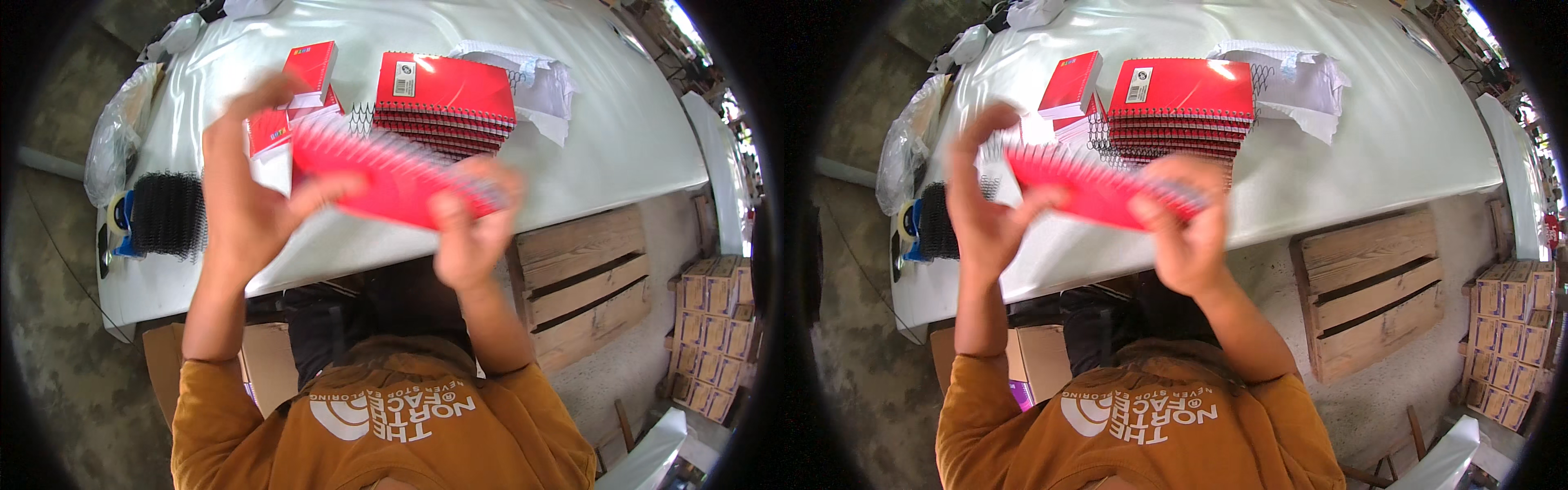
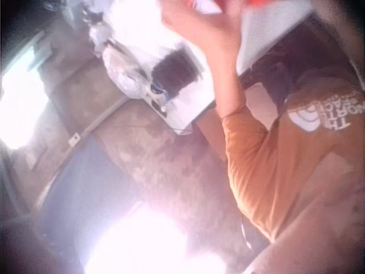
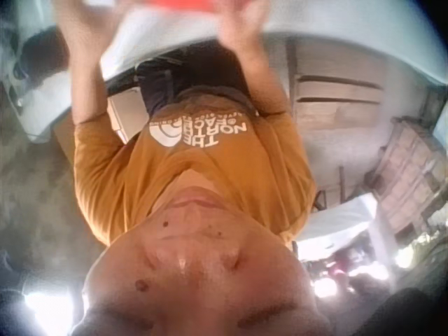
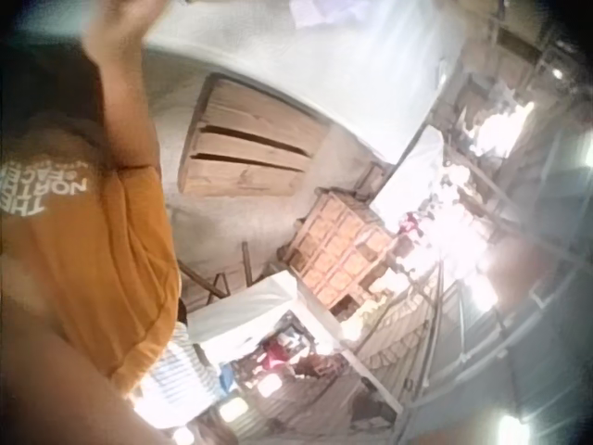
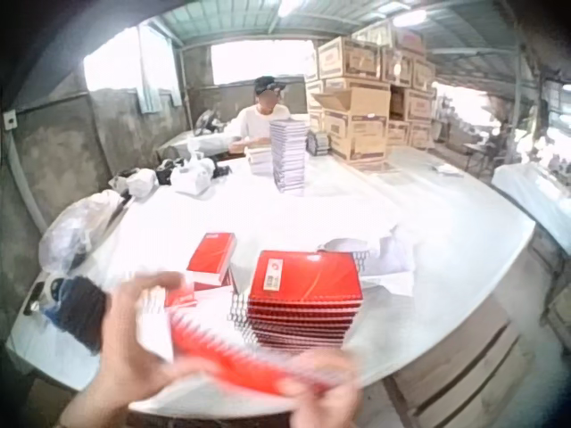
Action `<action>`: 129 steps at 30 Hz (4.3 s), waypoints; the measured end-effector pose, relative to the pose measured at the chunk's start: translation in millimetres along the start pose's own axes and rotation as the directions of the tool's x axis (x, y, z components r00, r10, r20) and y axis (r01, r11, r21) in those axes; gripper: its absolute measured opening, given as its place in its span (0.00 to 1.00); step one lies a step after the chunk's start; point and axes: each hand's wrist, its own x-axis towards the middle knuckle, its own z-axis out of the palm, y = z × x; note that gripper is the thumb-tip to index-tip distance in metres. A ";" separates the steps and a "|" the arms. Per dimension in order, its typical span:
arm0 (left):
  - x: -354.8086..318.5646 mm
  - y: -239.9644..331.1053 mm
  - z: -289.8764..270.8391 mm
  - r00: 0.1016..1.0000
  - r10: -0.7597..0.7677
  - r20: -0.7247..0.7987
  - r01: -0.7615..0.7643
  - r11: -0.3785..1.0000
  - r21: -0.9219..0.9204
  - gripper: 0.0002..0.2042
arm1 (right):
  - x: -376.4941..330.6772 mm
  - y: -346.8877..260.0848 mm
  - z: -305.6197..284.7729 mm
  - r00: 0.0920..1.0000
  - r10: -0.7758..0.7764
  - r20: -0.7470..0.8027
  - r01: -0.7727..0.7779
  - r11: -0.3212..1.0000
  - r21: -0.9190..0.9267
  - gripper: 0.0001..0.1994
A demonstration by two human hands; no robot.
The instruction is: The person manually inserts a spiral binding through the holes of small red notebooks and places them onto a finished stack.
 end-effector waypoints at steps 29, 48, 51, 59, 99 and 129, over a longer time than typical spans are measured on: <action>5.2 -31.8 125.2 0.741 -0.575 -0.346 0.426 0.802 -0.419 0.09 | 51.8 57.1 -29.0 0.901 -0.245 -0.359 -0.060 0.749 -0.660 0.07; -141.9 -131.1 8.5 0.876 -0.473 0.096 0.370 0.786 0.495 0.19 | -97.6 28.6 35.6 0.317 0.836 0.447 -0.932 0.188 0.311 0.18; -135.4 -146.7 11.0 0.737 -0.674 -0.059 0.593 0.602 0.534 0.23 | -91.9 31.1 41.5 0.338 0.842 0.421 -0.938 0.269 0.216 0.18; -155.7 -104.6 35.3 0.847 -0.480 0.227 0.442 0.875 0.200 0.24 | -96.4 21.8 15.4 -0.193 0.836 0.513 -0.978 -0.120 -0.171 0.24; -124.6 -104.9 -62.5 0.376 -0.863 -0.337 0.399 0.479 -0.782 0.13 | -57.9 66.1 15.6 0.657 0.549 0.516 -0.563 0.813 -0.149 0.14; -99.7 -114.4 -18.4 0.342 -0.588 0.733 0.937 0.270 -0.220 0.09 | -63.6 71.3 16.9 0.777 0.402 0.484 -0.363 0.915 -0.177 0.16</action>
